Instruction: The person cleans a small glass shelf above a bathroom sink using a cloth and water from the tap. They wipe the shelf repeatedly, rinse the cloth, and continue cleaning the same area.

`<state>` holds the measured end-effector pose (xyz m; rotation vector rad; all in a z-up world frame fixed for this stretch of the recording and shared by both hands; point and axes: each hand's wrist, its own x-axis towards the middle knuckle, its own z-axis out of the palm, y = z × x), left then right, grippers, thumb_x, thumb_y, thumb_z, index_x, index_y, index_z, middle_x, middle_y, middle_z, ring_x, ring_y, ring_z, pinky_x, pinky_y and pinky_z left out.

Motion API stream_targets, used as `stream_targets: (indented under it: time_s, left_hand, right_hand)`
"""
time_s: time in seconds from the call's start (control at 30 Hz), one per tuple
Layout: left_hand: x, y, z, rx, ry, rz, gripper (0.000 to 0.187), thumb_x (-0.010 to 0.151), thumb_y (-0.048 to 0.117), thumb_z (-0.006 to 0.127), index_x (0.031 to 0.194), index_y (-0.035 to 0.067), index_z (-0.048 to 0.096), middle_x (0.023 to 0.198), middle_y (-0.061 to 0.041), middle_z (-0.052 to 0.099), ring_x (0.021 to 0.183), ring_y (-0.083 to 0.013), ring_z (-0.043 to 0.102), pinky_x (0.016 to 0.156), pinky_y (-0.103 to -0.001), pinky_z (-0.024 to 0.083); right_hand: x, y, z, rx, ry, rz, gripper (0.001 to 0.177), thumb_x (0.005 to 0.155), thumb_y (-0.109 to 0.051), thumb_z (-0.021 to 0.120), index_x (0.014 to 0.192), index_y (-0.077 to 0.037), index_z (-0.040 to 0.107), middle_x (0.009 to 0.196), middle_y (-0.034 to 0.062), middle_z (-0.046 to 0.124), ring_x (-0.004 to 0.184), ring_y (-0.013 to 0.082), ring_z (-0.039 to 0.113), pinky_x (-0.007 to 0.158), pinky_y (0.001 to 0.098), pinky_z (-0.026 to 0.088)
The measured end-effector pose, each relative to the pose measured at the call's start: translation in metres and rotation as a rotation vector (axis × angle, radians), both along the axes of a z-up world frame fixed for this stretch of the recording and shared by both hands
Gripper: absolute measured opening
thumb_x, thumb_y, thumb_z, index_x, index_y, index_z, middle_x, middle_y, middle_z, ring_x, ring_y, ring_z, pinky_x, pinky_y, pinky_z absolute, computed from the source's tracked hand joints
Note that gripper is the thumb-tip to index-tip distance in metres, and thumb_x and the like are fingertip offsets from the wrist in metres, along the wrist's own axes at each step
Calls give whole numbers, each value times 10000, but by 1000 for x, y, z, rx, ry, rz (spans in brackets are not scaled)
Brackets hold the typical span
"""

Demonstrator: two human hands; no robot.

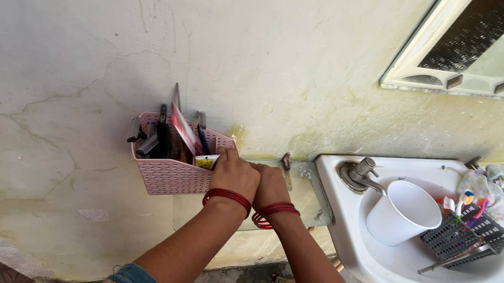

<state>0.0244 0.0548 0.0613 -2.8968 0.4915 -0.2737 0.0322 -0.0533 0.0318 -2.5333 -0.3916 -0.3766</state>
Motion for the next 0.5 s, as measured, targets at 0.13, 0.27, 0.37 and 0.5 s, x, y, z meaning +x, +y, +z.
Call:
stream_targets:
  time_s: [0.13, 0.27, 0.37, 0.5]
  left_hand:
    - [-1, 1, -6, 18, -45, -61, 261, 933, 159, 600, 1077, 50, 789, 1117, -154, 752, 1211, -346, 557, 1087, -494, 361]
    - [-9, -6, -5, 81, -82, -135, 226, 914, 164, 619, 1004, 80, 809, 1052, -128, 758, 1166, -323, 562, 1074, -484, 370]
    - [-16, -18, 2, 81, -76, -189, 207, 918, 150, 628, 985, 82, 812, 1018, -118, 765, 1148, -310, 565, 1076, -476, 375]
    - [-25, -40, 9, 133, -30, -271, 197, 889, 136, 656, 987, 62, 809, 1023, -123, 759, 1145, -308, 561, 1085, -468, 367]
  right_hand:
    - [-5, 0, 2, 30, -52, 19, 213, 804, -152, 720, 989, -61, 772, 903, 221, 733, 854, 406, 703, 773, 433, 581]
    - [-18, -13, 5, 150, -93, 23, 250, 781, -128, 707, 1014, -58, 761, 920, 206, 741, 856, 379, 724, 747, 412, 590]
    - [-26, -27, 6, 183, -119, -18, 237, 799, -119, 715, 1023, -55, 763, 901, 203, 737, 857, 389, 715, 738, 414, 583]
    - [-40, -51, 2, 135, -215, -82, 238, 786, -93, 732, 1018, -50, 764, 855, 189, 722, 806, 390, 703, 722, 428, 561]
